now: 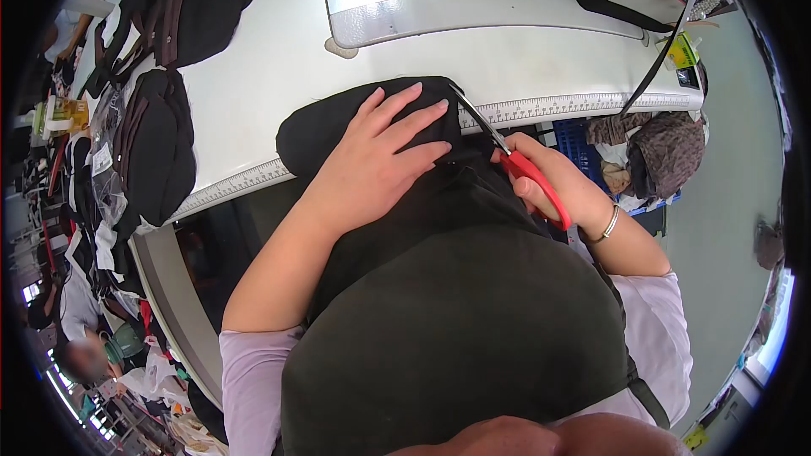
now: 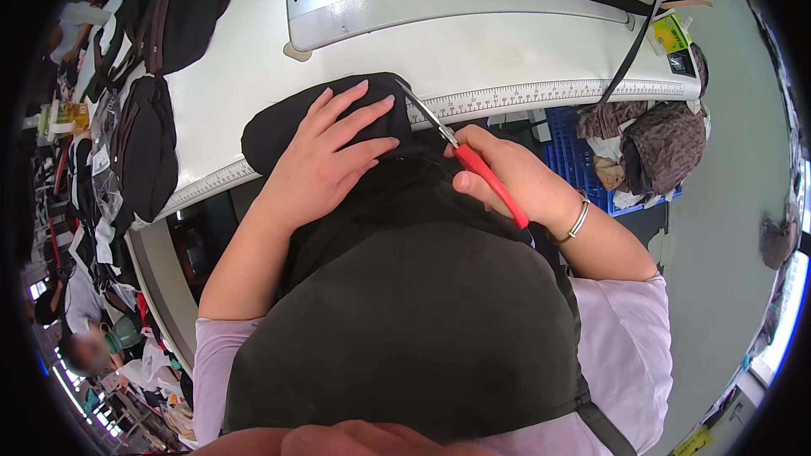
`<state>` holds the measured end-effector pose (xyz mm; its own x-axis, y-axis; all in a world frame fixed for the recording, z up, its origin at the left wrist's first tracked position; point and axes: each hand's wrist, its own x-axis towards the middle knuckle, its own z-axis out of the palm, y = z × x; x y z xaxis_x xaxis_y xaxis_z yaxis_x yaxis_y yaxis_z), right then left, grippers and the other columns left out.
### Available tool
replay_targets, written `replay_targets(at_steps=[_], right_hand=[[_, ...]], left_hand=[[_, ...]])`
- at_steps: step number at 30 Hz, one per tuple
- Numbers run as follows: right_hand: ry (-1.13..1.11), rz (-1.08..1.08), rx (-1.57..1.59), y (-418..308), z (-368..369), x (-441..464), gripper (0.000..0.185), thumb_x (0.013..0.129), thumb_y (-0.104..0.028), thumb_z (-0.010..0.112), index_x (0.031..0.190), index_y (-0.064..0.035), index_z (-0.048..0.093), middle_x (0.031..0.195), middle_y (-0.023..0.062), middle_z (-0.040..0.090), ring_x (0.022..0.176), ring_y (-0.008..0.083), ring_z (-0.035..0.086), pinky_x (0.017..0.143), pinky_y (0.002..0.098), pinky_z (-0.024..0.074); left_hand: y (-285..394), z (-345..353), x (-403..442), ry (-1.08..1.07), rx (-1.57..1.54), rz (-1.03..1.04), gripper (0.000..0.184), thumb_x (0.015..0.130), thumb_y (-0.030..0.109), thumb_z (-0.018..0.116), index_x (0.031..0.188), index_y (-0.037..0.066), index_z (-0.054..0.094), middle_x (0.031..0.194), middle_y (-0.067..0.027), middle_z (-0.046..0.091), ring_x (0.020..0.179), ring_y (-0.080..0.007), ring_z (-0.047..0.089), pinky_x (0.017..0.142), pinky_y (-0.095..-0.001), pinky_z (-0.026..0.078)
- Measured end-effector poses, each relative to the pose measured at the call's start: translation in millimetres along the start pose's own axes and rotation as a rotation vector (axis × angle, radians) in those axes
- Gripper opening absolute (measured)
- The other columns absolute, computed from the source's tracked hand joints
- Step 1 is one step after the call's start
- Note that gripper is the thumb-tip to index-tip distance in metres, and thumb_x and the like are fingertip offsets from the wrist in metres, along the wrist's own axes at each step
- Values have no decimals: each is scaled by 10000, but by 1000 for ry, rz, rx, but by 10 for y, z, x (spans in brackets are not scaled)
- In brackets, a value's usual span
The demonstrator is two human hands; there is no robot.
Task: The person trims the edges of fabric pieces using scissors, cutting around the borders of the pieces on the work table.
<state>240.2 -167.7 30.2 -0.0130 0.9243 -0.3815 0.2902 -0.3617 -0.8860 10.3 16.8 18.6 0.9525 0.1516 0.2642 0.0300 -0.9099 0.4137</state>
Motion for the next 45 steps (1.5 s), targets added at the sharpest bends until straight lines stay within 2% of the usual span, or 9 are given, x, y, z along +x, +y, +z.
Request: replay_targets(at_steps=[8, 10, 16, 26, 35, 38, 40, 44, 45], right_hand=[[-15, -2, -12, 13, -46, -24, 907, 823, -811, 594, 1251, -15, 521, 804, 6, 554, 594, 89, 530, 566, 231, 429], [-28, -52, -19, 36, -45, -18, 912, 823, -818, 586, 1247, -12, 528, 806, 16, 560, 646, 106, 540, 614, 252, 441], [-25, -100, -77, -32, -63, 51, 908, 836, -819, 562, 1249, -11, 529, 822, 57, 574, 746, 187, 569, 701, 315, 459], [14, -148, -251, -6, -95, 74, 879, 841, -824, 543, 1240, -42, 542, 829, 79, 577, 741, 242, 570, 708, 338, 470], [20, -117, -213, -31, -106, 67, 864, 838, -814, 566, 1213, -37, 556, 814, 69, 555, 757, 207, 551, 718, 331, 463], [41, -134, -183, -32, -108, 56, 861, 834, -806, 587, 1215, -35, 556, 815, 50, 553, 708, 170, 552, 672, 300, 463], [-18, 25, -66, -131, -119, 19, 865, 821, -799, 613, 1214, -31, 558, 818, 30, 550, 636, 122, 543, 605, 258, 454], [-31, 45, 32, -131, -100, -8, 871, 819, -794, 620, 1220, -25, 554, 818, 15, 544, 584, 89, 528, 553, 232, 439], [-46, 39, 41, -126, -107, -16, 813, 842, -735, 632, 1218, -20, 549, 806, 15, 546, 593, 91, 532, 566, 235, 442]], left_hand=[[-74, -83, 39, -22, -53, 19, 197, 815, 83, 750, 1007, 96, 705, 1452, -48, 564, 1441, -342, 407, 1173, -577, 333], [-102, -97, 55, -36, -78, 37, 162, 820, 72, 739, 975, 82, 692, 1441, -52, 571, 1439, -340, 411, 1172, -574, 334], [-131, -115, 71, -39, -51, 80, 136, 837, 115, 753, 965, 93, 713, 1397, -40, 586, 1412, -316, 439, 1161, -559, 360], [-161, -107, 57, -39, -80, 71, 156, 835, 120, 764, 983, 102, 720, 1395, -40, 599, 1415, -324, 440, 1171, -562, 347], [-187, -127, 66, -52, -99, 87, 160, 834, 115, 763, 985, 99, 714, 1397, -46, 598, 1414, -334, 439, 1176, -567, 338], [-219, -134, 69, -52, -100, 97, 134, 837, 108, 755, 958, 87, 703, 1393, -48, 601, 1411, -335, 442, 1176, -566, 339], [-277, -147, 81, -54, -97, 137, 111, 843, 104, 746, 931, 70, 687, 1386, -48, 606, 1395, -331, 462, 1172, -568, 345], [-391, -221, 132, -95, -100, 180, 114, 840, 103, 746, 917, 55, 676, 1383, -44, 608, 1367, -330, 495, 1166, -563, 359], [-425, -228, 147, -90, -119, 203, 106, 846, 101, 738, 913, 50, 673, 1364, -51, 615, 1354, -323, 509, 1163, -559, 365]])
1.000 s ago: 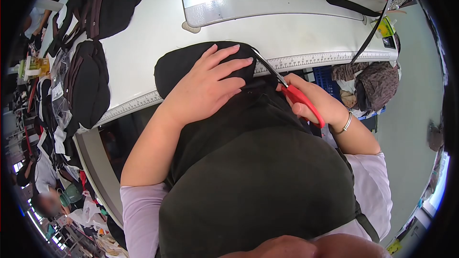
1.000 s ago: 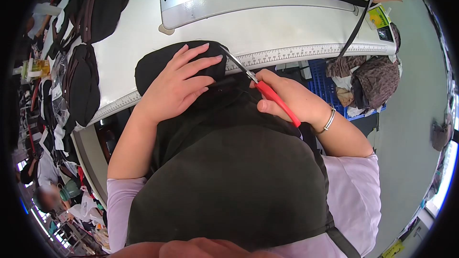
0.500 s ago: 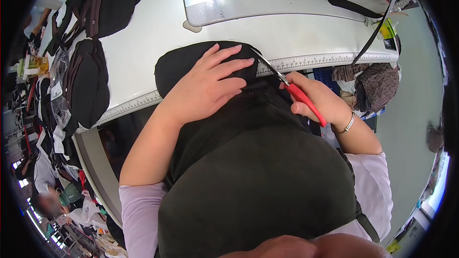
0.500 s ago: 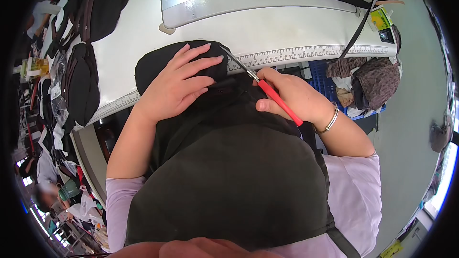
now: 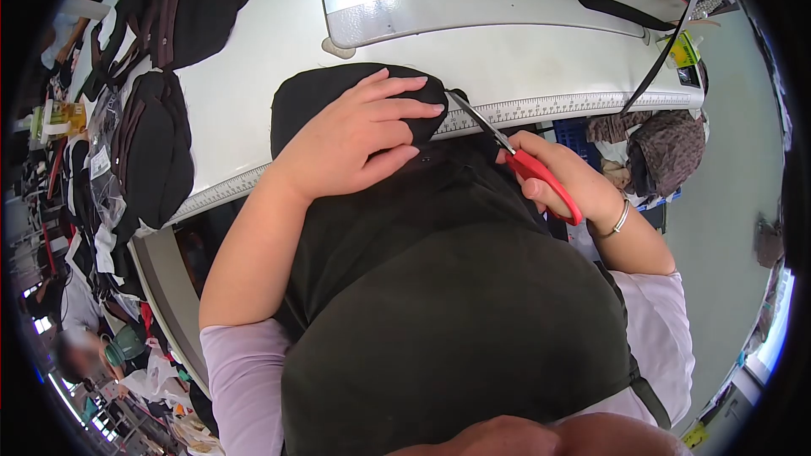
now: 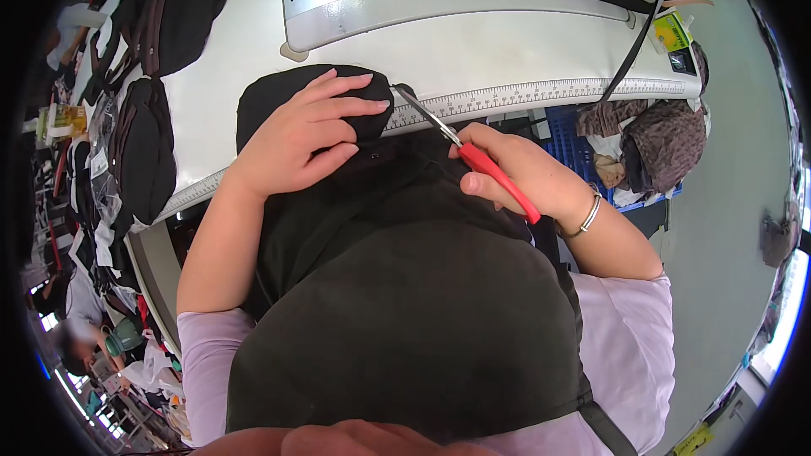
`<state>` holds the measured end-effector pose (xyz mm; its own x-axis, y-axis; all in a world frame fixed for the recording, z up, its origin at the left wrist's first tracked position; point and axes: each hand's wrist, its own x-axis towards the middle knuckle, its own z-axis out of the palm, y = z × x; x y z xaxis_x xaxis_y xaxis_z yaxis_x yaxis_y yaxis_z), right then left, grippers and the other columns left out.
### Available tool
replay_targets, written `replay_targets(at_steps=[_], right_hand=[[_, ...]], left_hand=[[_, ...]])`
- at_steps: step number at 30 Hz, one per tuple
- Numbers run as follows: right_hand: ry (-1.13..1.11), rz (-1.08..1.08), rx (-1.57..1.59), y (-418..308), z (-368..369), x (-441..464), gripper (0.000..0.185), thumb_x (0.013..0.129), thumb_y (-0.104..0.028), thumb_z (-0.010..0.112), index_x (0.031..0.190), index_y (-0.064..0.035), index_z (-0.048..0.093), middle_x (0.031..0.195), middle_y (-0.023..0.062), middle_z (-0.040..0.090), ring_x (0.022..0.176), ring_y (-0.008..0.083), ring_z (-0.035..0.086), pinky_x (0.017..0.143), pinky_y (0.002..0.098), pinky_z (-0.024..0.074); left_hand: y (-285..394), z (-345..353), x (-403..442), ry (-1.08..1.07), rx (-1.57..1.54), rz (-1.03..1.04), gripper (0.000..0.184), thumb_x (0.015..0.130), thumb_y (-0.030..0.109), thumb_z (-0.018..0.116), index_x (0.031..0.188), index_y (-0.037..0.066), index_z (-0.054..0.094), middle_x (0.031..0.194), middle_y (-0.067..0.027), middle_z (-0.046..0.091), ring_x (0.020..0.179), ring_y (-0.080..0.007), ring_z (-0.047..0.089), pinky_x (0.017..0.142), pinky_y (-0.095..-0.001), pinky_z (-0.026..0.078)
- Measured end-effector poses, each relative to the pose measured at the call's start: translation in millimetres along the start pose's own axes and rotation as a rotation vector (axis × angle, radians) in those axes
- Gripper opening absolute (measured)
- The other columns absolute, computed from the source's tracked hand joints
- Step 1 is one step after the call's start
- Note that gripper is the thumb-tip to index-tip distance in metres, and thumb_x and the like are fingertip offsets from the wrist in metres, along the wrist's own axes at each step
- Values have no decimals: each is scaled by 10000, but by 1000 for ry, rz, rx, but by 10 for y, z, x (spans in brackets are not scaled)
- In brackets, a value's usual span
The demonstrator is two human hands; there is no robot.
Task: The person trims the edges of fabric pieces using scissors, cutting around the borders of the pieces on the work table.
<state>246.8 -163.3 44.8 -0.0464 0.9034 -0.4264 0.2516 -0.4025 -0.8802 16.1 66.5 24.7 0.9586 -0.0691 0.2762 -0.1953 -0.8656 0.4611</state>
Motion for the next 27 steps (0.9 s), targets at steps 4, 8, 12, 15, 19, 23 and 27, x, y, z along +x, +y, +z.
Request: replay_targets(at_steps=[4, 8, 12, 15, 19, 23, 27], right_hand=[[-92, -30, 20, 83, -72, -46, 629, 875, -527, 637, 1217, -11, 527, 763, 12, 548, 605, 93, 533, 599, 233, 443], [-184, 10, -53, 76, -108, -58, 603, 850, -467, 630, 1219, -5, 513, 742, 12, 551, 607, 91, 533, 610, 226, 434], [-161, -81, 128, 103, -58, -42, 626, 840, -457, 629, 1240, 6, 498, 739, 12, 547, 611, 96, 546, 605, 225, 436], [-172, -132, 166, 78, -12, 10, 681, 864, -533, 619, 1250, 12, 492, 750, 13, 545, 614, 99, 552, 601, 226, 442], [-177, -170, 64, 116, 50, 120, 858, 878, -738, 561, 1256, 28, 485, 778, 13, 548, 617, 95, 556, 584, 227, 447], [-175, -87, 61, 67, 27, 69, 859, 887, -745, 543, 1258, 27, 485, 781, 16, 547, 613, 99, 567, 577, 233, 454], [-175, -77, 65, 85, -5, 13, 865, 893, -762, 515, 1254, 23, 489, 777, 20, 546, 600, 110, 578, 573, 239, 459]], left_hand=[[9, 70, -4, 86, 3, -77, 140, 870, 99, 711, 993, 40, 678, 1326, -77, 615, 1305, -304, 548, 1153, -547, 382], [187, 159, -13, 131, 85, -154, 272, 872, 78, 682, 1142, 42, 672, 1340, -97, 588, 1316, -280, 533, 1146, -541, 380], [564, 136, -65, 64, 485, -366, 494, 842, 23, 639, 1332, 76, 616, 1414, -126, 531, 1409, -305, 431, 1135, -578, 356], [653, 252, -78, 127, 374, -599, 434, 906, -5, 603, 1314, 140, 629, 1433, -87, 542, 1419, -328, 432, 1165, -599, 308], [394, 245, -112, 166, 263, -421, 390, 903, 71, 661, 1282, 158, 646, 1441, -38, 547, 1418, -307, 438, 1169, -630, 274], [401, 222, -87, 155, 314, -403, 415, 868, 112, 720, 1274, 162, 653, 1425, -38, 559, 1408, -291, 452, 1164, -619, 290], [324, 304, -108, 184, 313, -343, 462, 838, 170, 765, 1284, 165, 641, 1425, -31, 555, 1395, -270, 463, 1152, -601, 318]])
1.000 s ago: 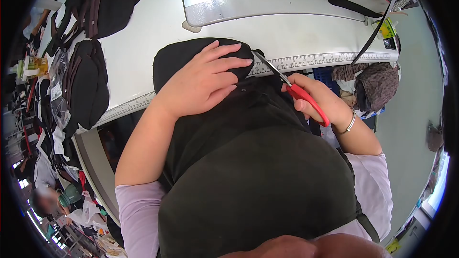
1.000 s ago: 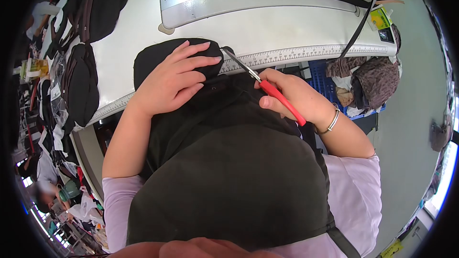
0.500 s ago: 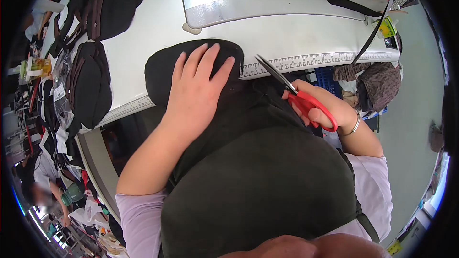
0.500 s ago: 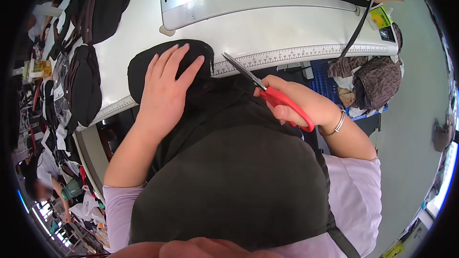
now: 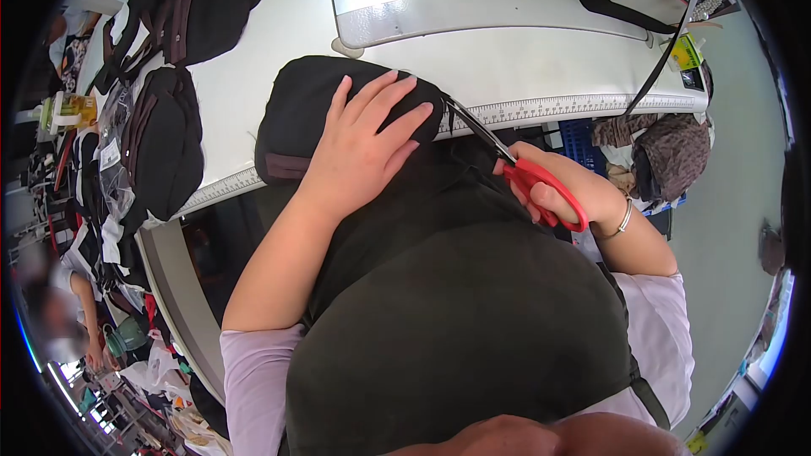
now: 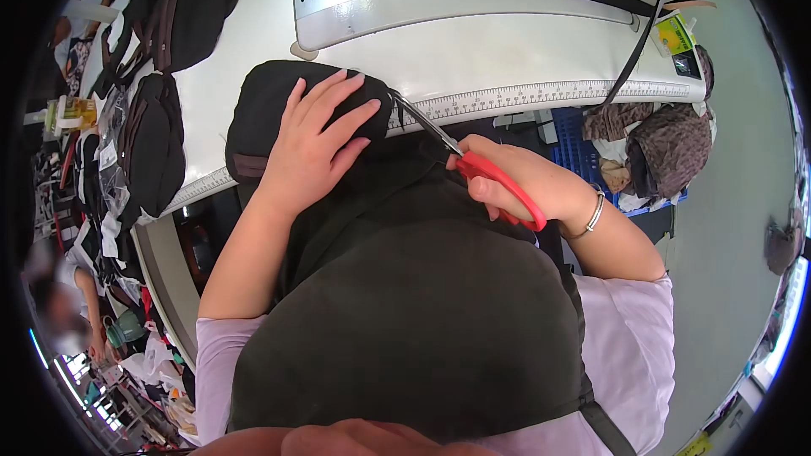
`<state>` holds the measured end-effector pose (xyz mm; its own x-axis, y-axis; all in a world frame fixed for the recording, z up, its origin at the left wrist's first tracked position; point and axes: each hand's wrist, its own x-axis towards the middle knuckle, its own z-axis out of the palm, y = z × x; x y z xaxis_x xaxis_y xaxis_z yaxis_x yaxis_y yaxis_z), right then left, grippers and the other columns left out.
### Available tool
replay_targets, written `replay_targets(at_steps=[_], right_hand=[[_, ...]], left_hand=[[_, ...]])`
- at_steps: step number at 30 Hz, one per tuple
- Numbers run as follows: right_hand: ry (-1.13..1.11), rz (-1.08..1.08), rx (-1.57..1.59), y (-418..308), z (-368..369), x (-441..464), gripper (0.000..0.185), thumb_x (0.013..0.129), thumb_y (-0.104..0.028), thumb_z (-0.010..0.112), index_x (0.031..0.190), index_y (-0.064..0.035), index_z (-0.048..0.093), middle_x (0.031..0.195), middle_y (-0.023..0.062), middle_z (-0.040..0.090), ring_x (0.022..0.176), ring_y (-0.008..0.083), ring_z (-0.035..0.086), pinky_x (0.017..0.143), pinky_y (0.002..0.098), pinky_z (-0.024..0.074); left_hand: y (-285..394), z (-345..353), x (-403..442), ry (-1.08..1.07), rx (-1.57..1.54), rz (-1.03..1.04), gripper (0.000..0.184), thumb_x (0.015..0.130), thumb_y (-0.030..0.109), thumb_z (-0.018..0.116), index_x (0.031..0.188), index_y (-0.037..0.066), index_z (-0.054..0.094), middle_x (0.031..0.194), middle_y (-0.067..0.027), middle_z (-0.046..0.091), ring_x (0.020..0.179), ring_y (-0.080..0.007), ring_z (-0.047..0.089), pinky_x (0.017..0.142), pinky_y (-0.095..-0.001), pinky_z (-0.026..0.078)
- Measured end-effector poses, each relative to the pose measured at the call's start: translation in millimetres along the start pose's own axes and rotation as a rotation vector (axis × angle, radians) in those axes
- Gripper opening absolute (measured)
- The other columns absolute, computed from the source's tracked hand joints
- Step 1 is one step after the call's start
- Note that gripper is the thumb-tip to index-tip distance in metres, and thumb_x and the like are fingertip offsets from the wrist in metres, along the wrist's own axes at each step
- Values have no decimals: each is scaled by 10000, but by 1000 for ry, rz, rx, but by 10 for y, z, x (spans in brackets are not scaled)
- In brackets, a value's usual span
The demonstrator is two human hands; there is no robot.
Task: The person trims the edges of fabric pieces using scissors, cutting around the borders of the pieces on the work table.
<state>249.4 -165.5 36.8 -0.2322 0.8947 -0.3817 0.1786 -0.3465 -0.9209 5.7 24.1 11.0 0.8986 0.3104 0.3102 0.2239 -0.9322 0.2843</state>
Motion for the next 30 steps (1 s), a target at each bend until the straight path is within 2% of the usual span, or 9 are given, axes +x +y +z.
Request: replay_targets(at_steps=[5, 14, 20, 25, 30], right_hand=[[-12, 20, -51, -77, 32, 49, 880, 890, -777, 503, 1239, 31, 497, 780, 24, 554, 601, 116, 590, 578, 246, 469], [54, 6, -218, -152, 16, 189, 794, 929, -707, 500, 1256, 17, 502, 782, 51, 580, 607, 153, 609, 595, 277, 486], [49, 38, -298, -148, -21, 204, 866, 907, -764, 493, 1266, 24, 500, 792, 65, 602, 636, 166, 615, 632, 295, 493], [157, -75, -428, -93, 2, 216, 923, 860, -832, 497, 1243, 8, 519, 815, 115, 607, 743, 273, 633, 721, 353, 496], [171, -82, -436, -93, 2, 200, 884, 872, -809, 514, 1221, 3, 529, 817, 128, 596, 763, 307, 618, 730, 372, 493]], left_hand=[[-90, -11, 20, -5, -30, 38, 499, 835, 168, 767, 1312, 169, 622, 1436, -27, 550, 1392, -256, 469, 1164, -566, 321], [-138, -68, 25, -39, -50, 89, 514, 817, 152, 777, 1307, 171, 622, 1443, -17, 549, 1399, -238, 464, 1177, -548, 314], [-149, -73, 27, -36, -70, 105, 547, 795, 124, 783, 1316, 176, 624, 1455, -10, 548, 1398, -251, 475, 1188, -539, 308], [-170, -70, 39, -40, -103, 113, 539, 791, 115, 787, 1304, 181, 636, 1459, -49, 528, 1382, -279, 488, 1173, -554, 343], [-200, -98, 55, -36, -104, 132, 535, 789, 115, 790, 1299, 180, 641, 1425, -78, 532, 1376, -295, 485, 1160, -549, 369]])
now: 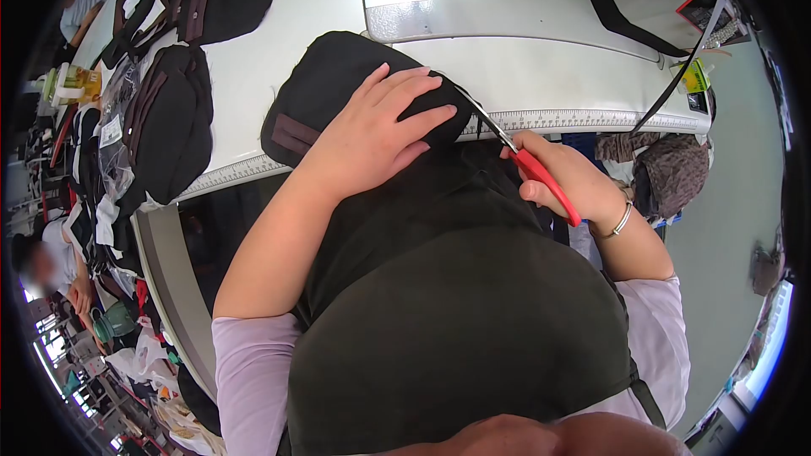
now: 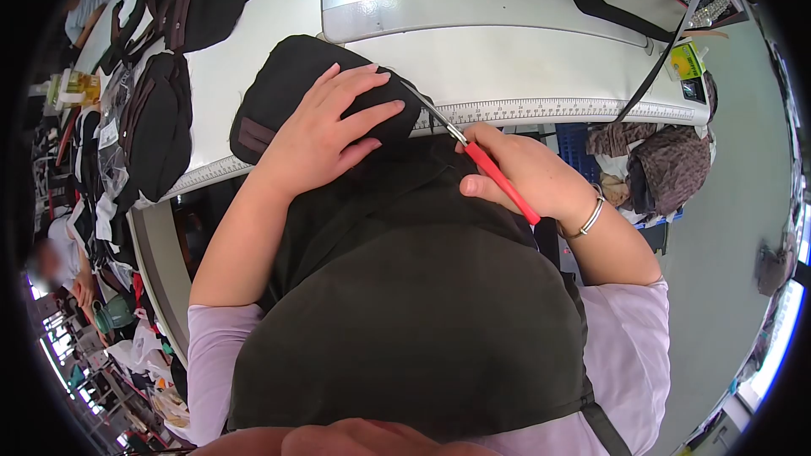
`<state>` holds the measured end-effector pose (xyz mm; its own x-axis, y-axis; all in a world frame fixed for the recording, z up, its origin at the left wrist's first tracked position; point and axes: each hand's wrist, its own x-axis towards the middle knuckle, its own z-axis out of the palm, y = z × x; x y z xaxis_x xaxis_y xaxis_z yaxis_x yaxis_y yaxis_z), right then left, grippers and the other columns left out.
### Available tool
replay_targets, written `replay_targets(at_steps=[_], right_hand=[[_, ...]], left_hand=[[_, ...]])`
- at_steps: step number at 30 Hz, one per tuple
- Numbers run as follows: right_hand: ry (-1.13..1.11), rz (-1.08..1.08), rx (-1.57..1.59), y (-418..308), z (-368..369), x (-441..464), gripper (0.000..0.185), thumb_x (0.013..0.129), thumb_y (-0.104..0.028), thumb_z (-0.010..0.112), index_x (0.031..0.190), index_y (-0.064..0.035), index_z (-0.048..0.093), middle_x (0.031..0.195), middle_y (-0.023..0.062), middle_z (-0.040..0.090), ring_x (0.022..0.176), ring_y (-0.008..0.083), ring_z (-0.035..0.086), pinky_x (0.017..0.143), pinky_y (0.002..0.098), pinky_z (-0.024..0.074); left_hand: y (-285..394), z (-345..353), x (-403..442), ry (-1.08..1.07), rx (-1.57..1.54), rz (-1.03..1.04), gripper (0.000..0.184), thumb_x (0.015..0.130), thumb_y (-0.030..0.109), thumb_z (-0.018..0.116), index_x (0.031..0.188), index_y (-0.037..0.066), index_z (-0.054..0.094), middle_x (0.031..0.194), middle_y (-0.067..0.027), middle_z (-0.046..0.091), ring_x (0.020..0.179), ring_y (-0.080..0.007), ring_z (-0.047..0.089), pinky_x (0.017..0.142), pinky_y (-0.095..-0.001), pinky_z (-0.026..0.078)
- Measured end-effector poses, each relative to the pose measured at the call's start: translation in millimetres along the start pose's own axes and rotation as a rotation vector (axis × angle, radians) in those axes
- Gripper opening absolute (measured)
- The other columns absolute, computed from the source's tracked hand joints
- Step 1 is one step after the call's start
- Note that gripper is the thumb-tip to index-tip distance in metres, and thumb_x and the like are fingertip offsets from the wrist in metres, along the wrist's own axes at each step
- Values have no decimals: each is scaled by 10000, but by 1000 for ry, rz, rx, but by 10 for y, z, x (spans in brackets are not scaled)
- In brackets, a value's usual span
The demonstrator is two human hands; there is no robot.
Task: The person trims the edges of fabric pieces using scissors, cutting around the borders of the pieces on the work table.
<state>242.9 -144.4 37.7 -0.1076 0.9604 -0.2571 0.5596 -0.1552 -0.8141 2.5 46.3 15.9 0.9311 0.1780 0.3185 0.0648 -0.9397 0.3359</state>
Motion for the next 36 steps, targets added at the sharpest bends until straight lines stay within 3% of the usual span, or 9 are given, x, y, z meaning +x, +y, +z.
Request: replay_targets(at_steps=[5, 13, 17, 22, 25, 29, 31, 36], right_hand=[[5, 3, -8, 36, -9, -24, 864, 864, -804, 535, 1204, -10, 536, 798, 115, 582, 757, 294, 608, 728, 368, 486], [-22, 107, 157, -15, -59, -59, 878, 808, -822, 600, 1196, -37, 541, 762, 43, 560, 559, 121, 549, 537, 263, 445], [-44, 75, 150, 14, -70, -74, 887, 822, -833, 566, 1202, -32, 541, 759, 47, 557, 612, 154, 574, 587, 288, 464], [-50, -7, 64, 68, -63, -60, 913, 842, -854, 495, 1211, -20, 543, 777, 63, 566, 719, 218, 595, 688, 326, 477], [-50, -8, 59, 63, -62, -21, 914, 844, -855, 490, 1212, -20, 544, 793, 81, 581, 715, 238, 598, 686, 331, 482], [-101, 41, 38, -17, -101, 17, 909, 853, -848, 485, 1214, -16, 541, 811, 97, 591, 734, 255, 603, 703, 339, 486], [-26, -47, -16, 58, -52, 31, 893, 861, -833, 496, 1217, -15, 537, 807, 95, 584, 744, 245, 604, 705, 339, 482], [-4, -19, -10, 43, -25, 5, 883, 856, -825, 519, 1225, -22, 535, 796, 87, 571, 735, 228, 605, 688, 334, 476]], left_hand=[[-37, -38, 28, -32, 2, 28, 533, 787, 118, 793, 1294, 175, 641, 1405, -78, 535, 1380, -284, 476, 1162, -540, 371], [-120, -106, 75, -98, -21, 80, 518, 810, 127, 778, 1305, 196, 643, 1437, -58, 529, 1383, -271, 479, 1165, -524, 373], [-125, -118, 72, -98, -21, 96, 479, 831, 102, 736, 1291, 209, 660, 1438, -61, 531, 1397, -273, 463, 1174, -556, 342], [207, -33, -5, -55, 196, -189, 538, 836, -36, 625, 1275, 268, 688, 1471, -54, 517, 1431, -284, 428, 1178, -600, 289], [150, 1, -31, -28, 92, -156, 582, 815, -71, 602, 1280, 269, 686, 1476, -51, 516, 1435, -285, 425, 1179, -610, 279], [84, -15, -46, -42, 98, -104, 509, 841, 1, 648, 1289, 242, 676, 1474, -50, 518, 1439, -276, 417, 1182, -616, 276], [80, 10, -45, -5, 63, -112, 512, 846, 18, 662, 1308, 239, 659, 1477, -44, 519, 1439, -275, 419, 1182, -614, 279], [64, 22, -54, -3, 61, -106, 500, 853, 42, 675, 1314, 235, 648, 1476, -39, 522, 1445, -272, 411, 1181, -613, 282]])
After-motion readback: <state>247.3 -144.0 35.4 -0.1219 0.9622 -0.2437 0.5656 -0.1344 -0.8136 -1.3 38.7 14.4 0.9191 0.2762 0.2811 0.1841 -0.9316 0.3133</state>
